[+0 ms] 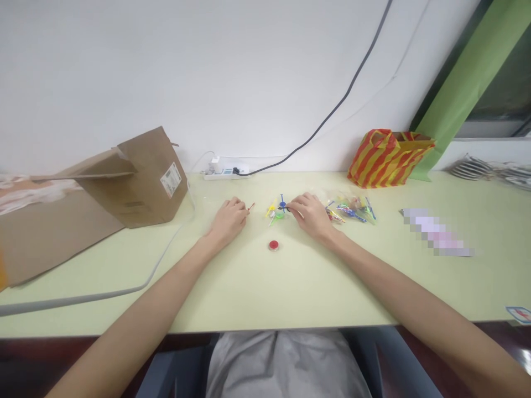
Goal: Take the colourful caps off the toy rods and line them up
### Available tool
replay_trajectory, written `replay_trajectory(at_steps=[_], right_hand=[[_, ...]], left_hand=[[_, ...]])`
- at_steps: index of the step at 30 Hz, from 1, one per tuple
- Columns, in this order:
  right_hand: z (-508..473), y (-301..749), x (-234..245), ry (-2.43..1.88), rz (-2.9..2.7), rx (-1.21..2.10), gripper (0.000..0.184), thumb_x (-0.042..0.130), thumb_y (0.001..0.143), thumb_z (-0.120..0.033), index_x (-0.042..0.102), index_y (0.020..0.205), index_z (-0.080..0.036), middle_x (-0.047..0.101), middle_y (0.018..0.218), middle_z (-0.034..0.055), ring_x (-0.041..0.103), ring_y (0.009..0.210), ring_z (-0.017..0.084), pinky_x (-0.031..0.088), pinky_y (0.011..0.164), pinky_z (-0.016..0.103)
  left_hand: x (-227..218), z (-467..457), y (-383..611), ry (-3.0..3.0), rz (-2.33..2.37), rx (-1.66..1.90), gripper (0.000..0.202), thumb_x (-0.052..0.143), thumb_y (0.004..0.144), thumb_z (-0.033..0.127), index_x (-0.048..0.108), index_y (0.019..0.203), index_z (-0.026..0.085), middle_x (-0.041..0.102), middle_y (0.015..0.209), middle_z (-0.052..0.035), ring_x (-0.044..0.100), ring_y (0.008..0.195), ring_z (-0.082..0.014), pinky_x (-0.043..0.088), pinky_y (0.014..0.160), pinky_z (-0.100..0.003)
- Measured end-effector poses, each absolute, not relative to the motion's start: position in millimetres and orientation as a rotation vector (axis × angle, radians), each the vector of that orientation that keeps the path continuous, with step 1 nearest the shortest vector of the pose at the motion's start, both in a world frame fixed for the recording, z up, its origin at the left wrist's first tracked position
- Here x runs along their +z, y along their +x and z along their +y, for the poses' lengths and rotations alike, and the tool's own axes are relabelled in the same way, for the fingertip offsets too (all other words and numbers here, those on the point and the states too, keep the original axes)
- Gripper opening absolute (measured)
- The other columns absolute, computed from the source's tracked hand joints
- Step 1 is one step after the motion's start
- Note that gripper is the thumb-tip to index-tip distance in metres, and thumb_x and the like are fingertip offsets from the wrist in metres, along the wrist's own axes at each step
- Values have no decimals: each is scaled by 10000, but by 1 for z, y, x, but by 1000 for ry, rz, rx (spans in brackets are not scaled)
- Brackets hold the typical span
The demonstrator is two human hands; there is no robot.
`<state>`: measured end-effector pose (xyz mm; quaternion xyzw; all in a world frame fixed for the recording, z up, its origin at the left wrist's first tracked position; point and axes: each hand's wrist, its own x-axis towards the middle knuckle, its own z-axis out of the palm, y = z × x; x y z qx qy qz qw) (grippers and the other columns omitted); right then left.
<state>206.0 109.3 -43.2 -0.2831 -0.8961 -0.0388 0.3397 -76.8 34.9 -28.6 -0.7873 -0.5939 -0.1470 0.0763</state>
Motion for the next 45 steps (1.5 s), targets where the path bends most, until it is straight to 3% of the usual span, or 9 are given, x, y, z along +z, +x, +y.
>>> replay_trajectory(at_steps=[6, 9, 12, 16, 22, 29, 34, 40, 45], right_hand=[[113, 206, -44, -754, -2332, -72, 305, 457, 1057, -237, 755, 1118, -212, 729, 1076, 109, 549, 1019, 261, 399, 874, 405], [113, 206, -45, -759, -2332, -59, 298, 466, 1053, -237, 756, 1115, -212, 729, 1069, 107, 550, 1012, 260, 399, 872, 403], [113, 206, -46, -759, -2341, -42, 285, 481, 1047, -235, 758, 1112, -214, 730, 1061, 103, 553, 1008, 258, 397, 866, 398], [113, 204, -49, -748, -2349, -32, 262, 508, 1037, -224, 760, 1101, -200, 735, 1048, 98, 552, 998, 254, 392, 857, 393], [112, 203, -49, -749, -2362, -11, 251, 516, 1030, -213, 758, 1096, -199, 735, 1041, 99, 555, 989, 251, 389, 847, 389], [111, 203, -47, -786, -2322, -30, 234, 521, 1030, -215, 751, 1073, -210, 736, 1015, 95, 570, 972, 254, 384, 828, 375], [107, 202, -44, -784, -2240, 7, 201, 489, 1048, -222, 687, 1033, -193, 727, 975, 76, 610, 856, 214, 379, 831, 355], [100, 200, -43, -784, -2229, 82, 177, 456, 1061, -249, 619, 1007, -204, 715, 952, 59, 620, 823, 203, 366, 805, 330], [98, 197, -45, -803, -2258, 131, 155, 479, 1052, -224, 620, 996, -194, 726, 974, 59, 627, 810, 191, 365, 820, 321]], left_hand=[[-26, 31, -73, -2377, -1772, -632, 294, 496, 967, 336, 755, 898, 215, 689, 1093, -108, 552, 1134, -295, 441, 1018, -482], [-29, 35, -81, -2378, -1794, -762, 335, 422, 989, 301, 736, 1061, 209, 675, 1227, -104, 578, 1177, -263, 441, 1073, -459], [-36, 40, -91, -2478, -1752, -650, 440, 361, 994, 254, 634, 1338, 225, 601, 1446, -78, 488, 1393, -257, 361, 1178, -471], [-45, 46, -97, -2555, -1747, -486, 466, 325, 1022, 295, 611, 1387, 251, 571, 1508, -34, 385, 1501, -257, 310, 1216, -486], [-42, 46, -98, -2474, -1797, -478, 458, 356, 1025, 358, 620, 1380, 240, 607, 1465, -69, 449, 1457, -267, 327, 1213, -477], [-46, 48, -128, -2119, -2114, -371, 608, 249, 1045, 404, 423, 1549, 113, 412, 1602, -211, 358, 1507, -384, 273, 1218, -593], [-54, 51, -138, -2321, -2068, -286, 651, 288, 1031, 476, 352, 1595, 155, 382, 1642, -113, 371, 1519, -285, 308, 1250, -436], [-39, 45, -116, -2379, -1931, -378, 589, 180, 1049, 338, 300, 1611, 211, 342, 1668, -20, 257, 1570, -190, 153, 1309, -434], [-37, 41, -98, -2536, -1780, -227, 618, 243, 968, 148, 422, 1551, 246, 375, 1650, -4, 305, 1552, -183, 213, 1286, -479]])
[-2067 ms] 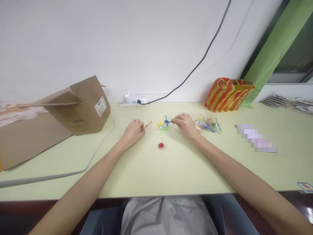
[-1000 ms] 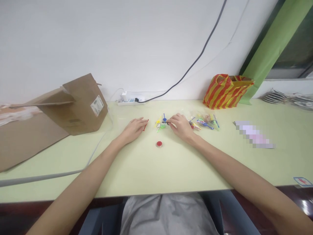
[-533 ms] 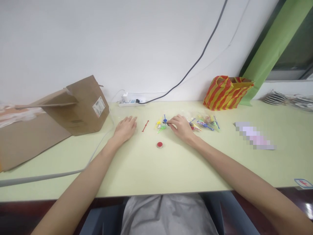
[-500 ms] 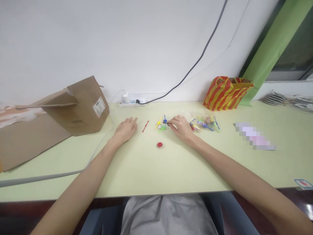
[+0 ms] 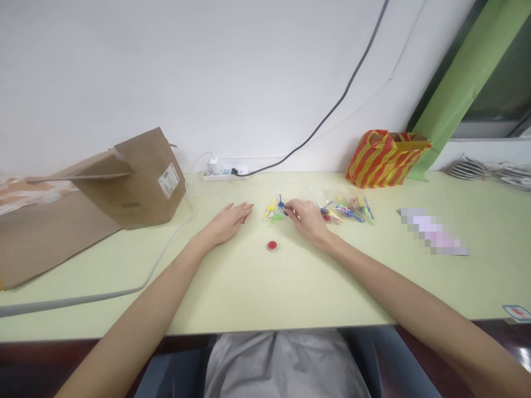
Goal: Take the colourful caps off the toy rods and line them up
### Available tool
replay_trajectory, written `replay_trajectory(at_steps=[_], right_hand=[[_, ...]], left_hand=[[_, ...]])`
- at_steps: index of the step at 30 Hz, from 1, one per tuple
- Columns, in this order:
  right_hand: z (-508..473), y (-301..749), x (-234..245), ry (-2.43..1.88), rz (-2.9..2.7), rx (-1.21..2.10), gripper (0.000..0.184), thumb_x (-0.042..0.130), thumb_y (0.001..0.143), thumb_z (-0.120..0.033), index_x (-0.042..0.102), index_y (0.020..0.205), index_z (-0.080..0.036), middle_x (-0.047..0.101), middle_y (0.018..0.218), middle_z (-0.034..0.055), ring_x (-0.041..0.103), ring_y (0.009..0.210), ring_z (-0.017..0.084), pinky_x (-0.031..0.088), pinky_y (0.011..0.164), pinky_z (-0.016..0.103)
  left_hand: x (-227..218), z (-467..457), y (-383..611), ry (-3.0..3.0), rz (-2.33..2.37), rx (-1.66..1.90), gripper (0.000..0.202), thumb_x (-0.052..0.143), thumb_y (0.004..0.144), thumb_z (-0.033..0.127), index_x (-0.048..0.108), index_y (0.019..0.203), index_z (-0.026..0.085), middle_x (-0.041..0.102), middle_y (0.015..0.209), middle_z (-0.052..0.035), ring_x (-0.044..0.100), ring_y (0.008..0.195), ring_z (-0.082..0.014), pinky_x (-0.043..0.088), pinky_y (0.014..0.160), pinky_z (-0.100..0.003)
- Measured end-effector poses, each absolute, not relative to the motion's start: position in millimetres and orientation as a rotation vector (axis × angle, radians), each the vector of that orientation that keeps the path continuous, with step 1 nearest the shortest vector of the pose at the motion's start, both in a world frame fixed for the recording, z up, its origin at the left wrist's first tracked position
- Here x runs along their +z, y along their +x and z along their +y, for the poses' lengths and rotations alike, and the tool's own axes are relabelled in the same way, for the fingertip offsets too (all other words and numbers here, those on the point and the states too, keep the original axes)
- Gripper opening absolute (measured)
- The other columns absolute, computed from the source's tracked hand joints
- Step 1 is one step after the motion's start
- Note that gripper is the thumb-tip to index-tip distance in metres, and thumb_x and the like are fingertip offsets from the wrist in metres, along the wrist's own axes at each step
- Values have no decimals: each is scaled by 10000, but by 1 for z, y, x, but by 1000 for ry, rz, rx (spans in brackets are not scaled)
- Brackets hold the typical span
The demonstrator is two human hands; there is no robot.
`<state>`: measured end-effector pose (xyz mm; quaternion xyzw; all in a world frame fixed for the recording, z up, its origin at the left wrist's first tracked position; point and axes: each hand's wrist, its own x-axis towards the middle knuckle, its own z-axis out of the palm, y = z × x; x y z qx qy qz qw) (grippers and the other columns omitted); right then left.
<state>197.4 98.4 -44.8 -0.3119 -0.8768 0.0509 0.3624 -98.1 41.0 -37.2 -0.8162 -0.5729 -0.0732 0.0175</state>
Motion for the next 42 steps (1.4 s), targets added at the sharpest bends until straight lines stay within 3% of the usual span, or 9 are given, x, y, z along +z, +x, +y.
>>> replay_trajectory(at_steps=[5, 10, 18, 24, 27, 29, 34, 37, 42], right_hand=[[101, 198, -46, -827, -2278, 193, 142, 511, 1034, -205, 644, 988, -187, 738, 973, 61, 631, 829, 194, 372, 801, 307], [102, 198, -48, -848, -2283, 238, 143, 522, 1018, -195, 660, 981, -185, 739, 960, 63, 625, 816, 193, 384, 769, 297], [103, 199, -45, -832, -2250, 264, 142, 518, 1007, -210, 647, 950, -195, 733, 934, 62, 634, 815, 192, 392, 763, 294], [98, 199, -41, -846, -2208, 290, 124, 524, 977, -224, 623, 906, -200, 720, 871, 47, 616, 760, 186, 395, 746, 303], [92, 197, -38, -862, -2131, 417, 108, 536, 951, -241, 616, 889, -204, 710, 821, 36, 618, 731, 182, 422, 735, 304], [87, 194, -36, -858, -2021, 615, 123, 548, 942, -287, 614, 881, -204, 701, 787, 30, 629, 711, 179, 449, 706, 298], [67, 183, -29, -667, -1791, 1148, 274, 625, 913, -472, 597, 879, -201, 688, 753, 29, 668, 731, 182, 511, 720, 304], [56, 178, -25, -571, -1777, 1270, 345, 674, 880, -541, 570, 867, -213, 672, 758, 18, 631, 710, 165, 500, 729, 305], [50, 176, -23, -466, -1818, 1401, 425, 663, 873, -626, 511, 860, -230, 647, 827, 18, 541, 681, 143, 463, 676, 292]], left_hand=[[-43, 44, -99, -2519, -1758, -216, 564, 298, 974, 172, 517, 1486, 259, 461, 1600, -21, 388, 1509, -241, 298, 1233, -520], [-45, 45, -103, -2486, -1718, -267, 522, 315, 994, 224, 565, 1451, 221, 528, 1548, -62, 472, 1436, -269, 361, 1189, -482], [-54, 48, -116, -2348, -1975, -297, 596, 214, 1048, 358, 302, 1616, 200, 326, 1672, -91, 310, 1548, -272, 268, 1258, -505], [-59, 49, -133, -2303, -2111, -262, 628, 207, 1046, 405, 212, 1640, 203, 342, 1661, -120, 314, 1547, -302, 275, 1246, -553], [-48, 45, -121, -2272, -2099, -341, 610, 189, 1050, 382, 222, 1633, 204, 298, 1680, -117, 209, 1581, -315, 194, 1262, -598], [-37, 39, -102, -2308, -1981, -532, 576, 206, 1056, 378, 297, 1597, 202, 361, 1651, -112, 243, 1569, -296, 185, 1271, -571], [-17, 15, -40, -2589, -1658, -988, 458, 457, 1022, 480, 507, 1416, 252, 618, 1389, -80, 564, 1295, -246, 409, 1145, -421], [-15, 4, -17, -2707, -1659, -1099, 361, 547, 987, 478, 588, 1249, 234, 684, 1196, -66, 632, 1110, -232, 475, 1020, -381], [-10, -1, -13, -2802, -1699, -1114, 259, 506, 1014, 470, 585, 1003, 223, 683, 948, -30, 623, 873, -196, 475, 892, -353]])
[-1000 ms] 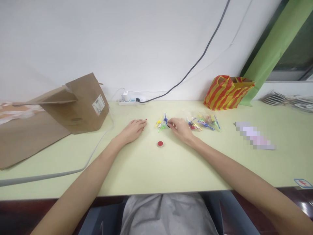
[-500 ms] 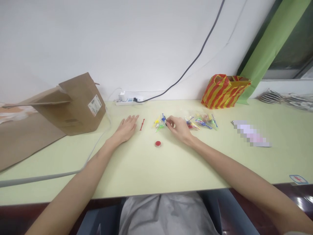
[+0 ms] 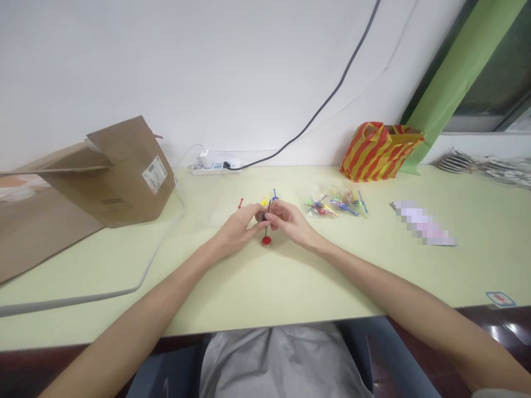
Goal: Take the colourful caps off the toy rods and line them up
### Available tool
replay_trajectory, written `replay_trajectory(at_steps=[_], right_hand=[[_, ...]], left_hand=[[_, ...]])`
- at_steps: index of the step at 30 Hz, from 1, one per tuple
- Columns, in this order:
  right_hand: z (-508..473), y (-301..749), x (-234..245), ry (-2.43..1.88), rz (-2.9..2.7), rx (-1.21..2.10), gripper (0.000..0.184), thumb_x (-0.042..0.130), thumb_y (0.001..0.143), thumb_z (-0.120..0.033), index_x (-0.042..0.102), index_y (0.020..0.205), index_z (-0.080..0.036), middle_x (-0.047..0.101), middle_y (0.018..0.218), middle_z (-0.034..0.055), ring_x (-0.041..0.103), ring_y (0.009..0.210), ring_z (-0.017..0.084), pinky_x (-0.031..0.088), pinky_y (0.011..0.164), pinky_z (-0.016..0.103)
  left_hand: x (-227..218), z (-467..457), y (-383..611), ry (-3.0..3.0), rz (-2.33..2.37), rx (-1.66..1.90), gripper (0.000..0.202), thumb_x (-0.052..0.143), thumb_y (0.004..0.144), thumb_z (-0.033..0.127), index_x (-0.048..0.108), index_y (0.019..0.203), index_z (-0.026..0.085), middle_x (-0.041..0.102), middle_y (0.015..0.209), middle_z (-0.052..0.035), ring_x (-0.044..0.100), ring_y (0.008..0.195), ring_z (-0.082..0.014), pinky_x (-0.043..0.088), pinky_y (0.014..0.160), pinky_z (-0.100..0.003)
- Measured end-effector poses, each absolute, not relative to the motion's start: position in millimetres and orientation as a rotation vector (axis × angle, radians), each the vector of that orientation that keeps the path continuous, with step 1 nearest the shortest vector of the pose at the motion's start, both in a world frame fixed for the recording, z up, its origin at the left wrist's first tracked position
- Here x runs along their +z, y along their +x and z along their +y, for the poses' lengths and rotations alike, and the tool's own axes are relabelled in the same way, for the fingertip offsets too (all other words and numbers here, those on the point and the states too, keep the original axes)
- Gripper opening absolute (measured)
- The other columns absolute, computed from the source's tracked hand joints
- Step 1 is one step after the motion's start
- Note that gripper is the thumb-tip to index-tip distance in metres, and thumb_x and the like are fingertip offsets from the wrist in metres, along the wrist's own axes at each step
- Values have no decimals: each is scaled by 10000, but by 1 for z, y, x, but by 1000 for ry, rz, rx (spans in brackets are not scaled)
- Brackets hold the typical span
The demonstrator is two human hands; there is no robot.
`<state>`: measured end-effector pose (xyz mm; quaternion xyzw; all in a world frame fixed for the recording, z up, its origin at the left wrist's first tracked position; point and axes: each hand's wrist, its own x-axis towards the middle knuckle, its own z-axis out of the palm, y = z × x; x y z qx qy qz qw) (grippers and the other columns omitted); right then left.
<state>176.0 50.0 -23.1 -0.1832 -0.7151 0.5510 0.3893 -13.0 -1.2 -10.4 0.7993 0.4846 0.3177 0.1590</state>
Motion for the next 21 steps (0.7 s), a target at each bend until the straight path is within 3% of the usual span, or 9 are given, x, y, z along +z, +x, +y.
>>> replay_trajectory(at_steps=[9, 15, 21], right_hand=[[64, 188, -23, -386, -1785, 1565, 377, 744, 841, -517, 524, 812, -212, 545, 647, -35, 460, 615, 125, 356, 613, 267], [77, 185, -20, -586, -1739, 1436, 354, 774, 789, -513, 656, 814, -180, 684, 763, 26, 559, 669, 134, 451, 647, 271], [108, 141, -15, -853, -1873, 1251, 252, 699, 836, -388, 719, 825, -137, 757, 806, 80, 587, 603, 122, 412, 511, 234]], left_hand=[[-7, -3, -15, 2346, 1366, 835, 290, 414, 1051, 443, 594, 1013, 218, 638, 890, -17, 548, 760, -161, 428, 743, -296], [-14, 11, -38, 2327, 1606, 956, 268, 492, 1010, 457, 615, 1003, 218, 646, 853, -11, 559, 763, -166, 420, 730, -298], [-22, 27, -69, 2198, 1869, 1102, 287, 508, 992, 488, 622, 992, 224, 666, 807, -5, 582, 740, -168, 430, 724, -293]])
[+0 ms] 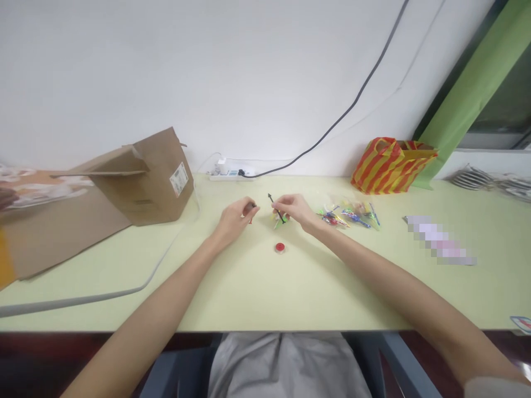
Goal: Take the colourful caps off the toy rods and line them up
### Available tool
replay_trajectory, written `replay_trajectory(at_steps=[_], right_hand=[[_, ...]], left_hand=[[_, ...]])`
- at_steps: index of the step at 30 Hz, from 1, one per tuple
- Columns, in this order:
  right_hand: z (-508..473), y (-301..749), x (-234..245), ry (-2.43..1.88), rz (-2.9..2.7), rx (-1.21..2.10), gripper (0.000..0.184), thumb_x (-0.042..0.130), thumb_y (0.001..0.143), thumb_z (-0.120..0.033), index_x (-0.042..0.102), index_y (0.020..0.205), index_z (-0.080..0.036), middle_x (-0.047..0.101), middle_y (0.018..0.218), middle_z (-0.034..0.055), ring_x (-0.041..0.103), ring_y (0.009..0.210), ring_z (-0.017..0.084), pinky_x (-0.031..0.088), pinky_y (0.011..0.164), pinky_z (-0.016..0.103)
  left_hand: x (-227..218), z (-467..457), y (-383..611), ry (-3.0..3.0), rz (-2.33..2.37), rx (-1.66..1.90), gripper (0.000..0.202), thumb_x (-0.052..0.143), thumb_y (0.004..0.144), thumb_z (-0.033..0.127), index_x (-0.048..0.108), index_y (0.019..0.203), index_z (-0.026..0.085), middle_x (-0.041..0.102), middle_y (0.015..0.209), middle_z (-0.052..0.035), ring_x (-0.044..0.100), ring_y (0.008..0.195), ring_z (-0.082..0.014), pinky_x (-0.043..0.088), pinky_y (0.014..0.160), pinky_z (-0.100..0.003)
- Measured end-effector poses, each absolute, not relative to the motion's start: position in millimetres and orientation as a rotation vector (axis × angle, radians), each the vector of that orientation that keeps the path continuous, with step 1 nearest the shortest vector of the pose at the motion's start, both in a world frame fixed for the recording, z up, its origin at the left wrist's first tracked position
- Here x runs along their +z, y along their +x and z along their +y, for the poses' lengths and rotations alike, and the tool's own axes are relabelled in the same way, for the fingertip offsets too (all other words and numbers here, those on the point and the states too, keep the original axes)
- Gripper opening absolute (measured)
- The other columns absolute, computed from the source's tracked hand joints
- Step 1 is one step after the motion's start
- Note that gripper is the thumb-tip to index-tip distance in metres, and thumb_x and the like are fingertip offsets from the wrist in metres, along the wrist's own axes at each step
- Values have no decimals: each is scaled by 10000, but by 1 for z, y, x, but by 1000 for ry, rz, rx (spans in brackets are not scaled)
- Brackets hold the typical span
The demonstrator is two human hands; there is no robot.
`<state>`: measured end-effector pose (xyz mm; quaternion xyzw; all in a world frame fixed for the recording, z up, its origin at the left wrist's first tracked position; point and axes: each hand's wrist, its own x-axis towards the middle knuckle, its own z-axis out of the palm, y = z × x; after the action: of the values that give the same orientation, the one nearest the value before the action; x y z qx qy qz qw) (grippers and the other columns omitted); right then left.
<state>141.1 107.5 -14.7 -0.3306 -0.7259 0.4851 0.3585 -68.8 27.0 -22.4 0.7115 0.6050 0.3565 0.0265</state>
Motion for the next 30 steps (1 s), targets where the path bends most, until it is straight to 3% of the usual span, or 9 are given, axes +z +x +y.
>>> replay_trajectory(at_steps=[5, 10, 14, 19, 23, 30], right_hand=[[123, 98, -5, -1091, -2265, 683, 288, 583, 946, -337, 780, 903, -131, 791, 863, 96, 678, 713, 157, 502, 637, 254], [129, 77, -5, -1250, -2412, 333, 116, 696, 874, -182, 772, 936, -120, 764, 1040, 210, 717, 998, 307, 520, 821, 368], [127, 68, -9, -1271, -2555, 115, 181, 706, 823, -45, 758, 982, -115, 735, 1097, 249, 703, 1088, 347, 513, 882, 402], [123, 64, -9, -1214, -2673, 23, 188, 706, 864, -125, 751, 1046, -130, 732, 1119, 232, 707, 1077, 341, 519, 866, 393], [129, 73, -3, -1201, -2687, 32, 244, 568, 964, -183, 728, 1145, -145, 721, 1171, 210, 701, 1073, 313, 518, 844, 369], [141, 85, -6, -1105, -2764, 152, 179, 660, 877, -189, 781, 1008, -209, 754, 1094, 111, 705, 957, 241, 499, 788, 300]], left_hand=[[-28, 35, -91, 2108, 2077, 1172, 302, 526, 970, 491, 652, 1016, 220, 627, 731, 1, 552, 677, -168, 426, 697, -287], [-33, 40, -101, 2071, 2142, 1201, 281, 546, 957, 469, 667, 1016, 222, 613, 703, 8, 542, 657, -162, 414, 689, -279], [-36, 44, -106, 2060, 2158, 1202, 238, 585, 931, 440, 681, 988, 230, 609, 677, 19, 536, 637, -156, 407, 682, -276], [-37, 45, -108, 2048, 2172, 1214, 265, 584, 930, 462, 692, 988, 227, 607, 663, 16, 538, 632, -161, 402, 674, -276], [-35, 43, -105, 2053, 2167, 1215, 291, 587, 932, 493, 696, 978, 228, 604, 651, 18, 536, 625, -160, 385, 658, -278], [-35, 43, -105, 2043, 2145, 1229, 268, 600, 925, 473, 701, 962, 227, 586, 623, 28, 521, 599, -153, 370, 641, -279]])
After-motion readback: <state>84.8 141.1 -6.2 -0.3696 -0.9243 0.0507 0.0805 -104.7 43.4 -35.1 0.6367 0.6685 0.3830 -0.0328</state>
